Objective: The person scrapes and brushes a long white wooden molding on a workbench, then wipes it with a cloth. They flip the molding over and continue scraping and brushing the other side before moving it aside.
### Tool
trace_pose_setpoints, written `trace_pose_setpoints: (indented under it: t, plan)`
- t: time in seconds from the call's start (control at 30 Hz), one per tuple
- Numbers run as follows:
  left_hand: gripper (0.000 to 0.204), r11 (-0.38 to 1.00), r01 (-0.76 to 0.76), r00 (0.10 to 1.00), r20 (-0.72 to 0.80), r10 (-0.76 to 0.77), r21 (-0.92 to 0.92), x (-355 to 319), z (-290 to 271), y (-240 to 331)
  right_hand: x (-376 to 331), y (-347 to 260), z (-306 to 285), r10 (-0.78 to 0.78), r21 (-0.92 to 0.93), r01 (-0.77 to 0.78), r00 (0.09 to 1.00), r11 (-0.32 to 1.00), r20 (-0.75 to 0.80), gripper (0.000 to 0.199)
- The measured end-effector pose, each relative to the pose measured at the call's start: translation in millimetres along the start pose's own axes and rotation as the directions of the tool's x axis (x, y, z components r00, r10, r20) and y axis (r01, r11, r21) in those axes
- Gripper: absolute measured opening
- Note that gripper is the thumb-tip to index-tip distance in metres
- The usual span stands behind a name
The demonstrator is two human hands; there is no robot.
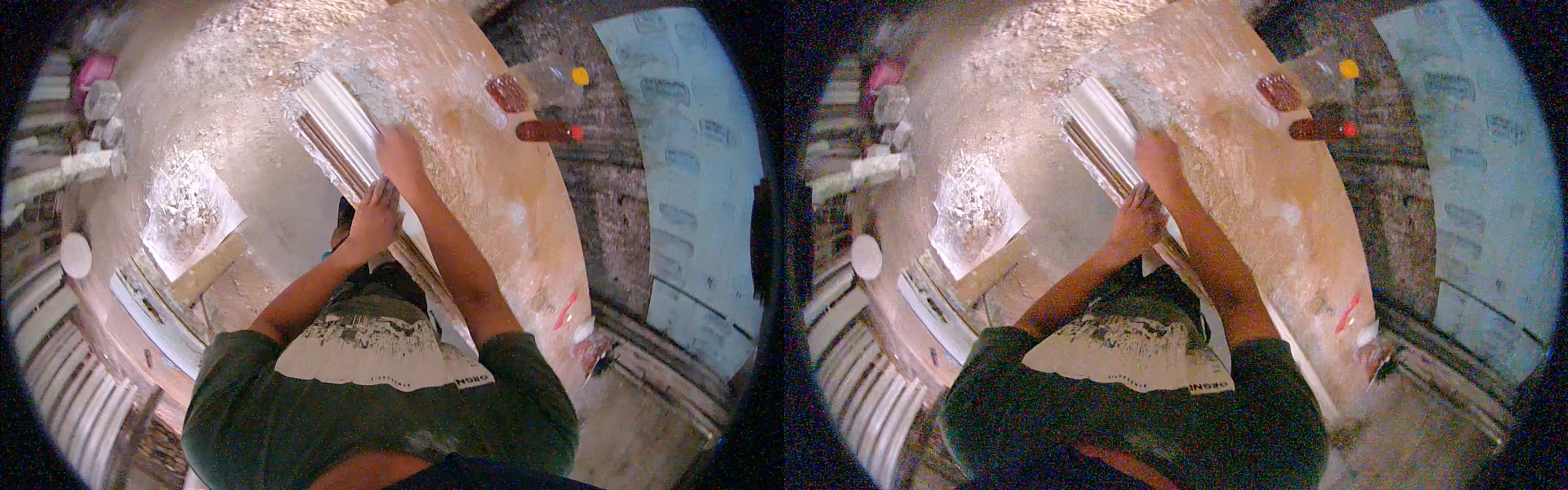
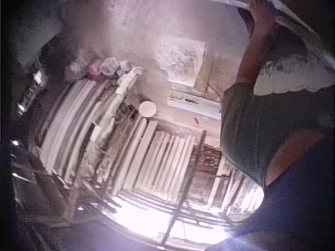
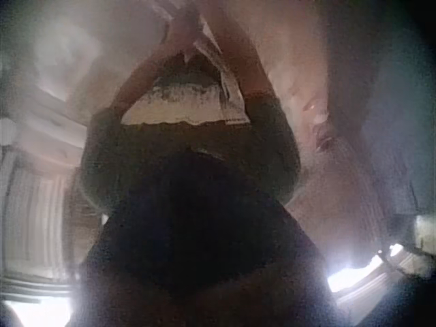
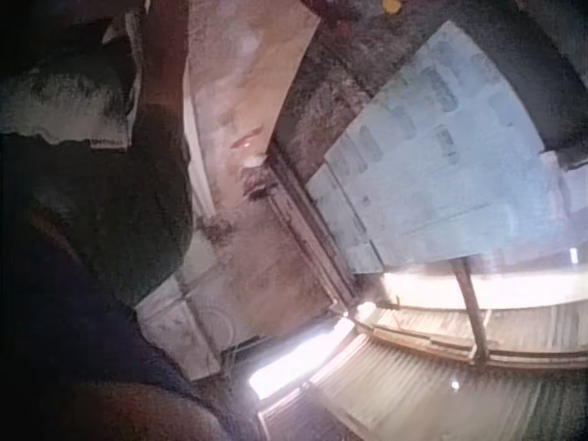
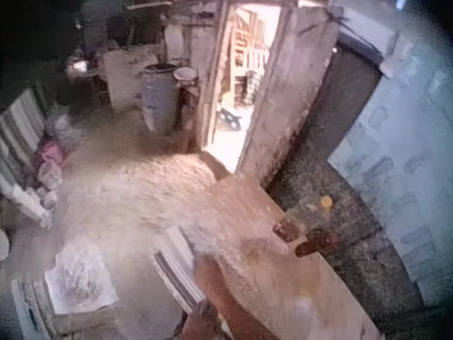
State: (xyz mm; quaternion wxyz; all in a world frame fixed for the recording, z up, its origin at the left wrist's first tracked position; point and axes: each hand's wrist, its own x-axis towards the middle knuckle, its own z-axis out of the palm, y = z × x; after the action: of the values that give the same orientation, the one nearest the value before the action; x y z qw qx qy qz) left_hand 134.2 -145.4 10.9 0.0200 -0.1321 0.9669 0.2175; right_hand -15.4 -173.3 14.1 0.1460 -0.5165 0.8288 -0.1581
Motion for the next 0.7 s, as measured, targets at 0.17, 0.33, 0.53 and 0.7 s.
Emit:
trace_pose_setpoints:
  t: [0.17,0.33,0.53,0.7]
  plan:
    - [0.052,0.999,-0.037,0.996,0.074,0.039,-0.027,3,-5,-4,122,-53,-6,0.198,0.156,-0.186,0.978,0.97,-0.065,0.02]
    - [0.057,0.976,0.007,0.969,0.242,0.047,-0.217,3,0,-13,38,-51,-5,0.38,0.093,-0.376,0.924,0.922,-0.035,0.022]
    - [0.068,0.996,-0.077,0.997,-0.028,0.078,0.048,3,-4,-1,-274,44,-23,0.669,-0.23,-0.647,0.743,0.727,0.026,0.017]
    - [0.073,0.997,-0.063,0.996,-0.067,0.065,0.043,7,6,7,-438,107,-43,0.928,-0.387,-0.861,0.372,0.331,-0.034,0.017]
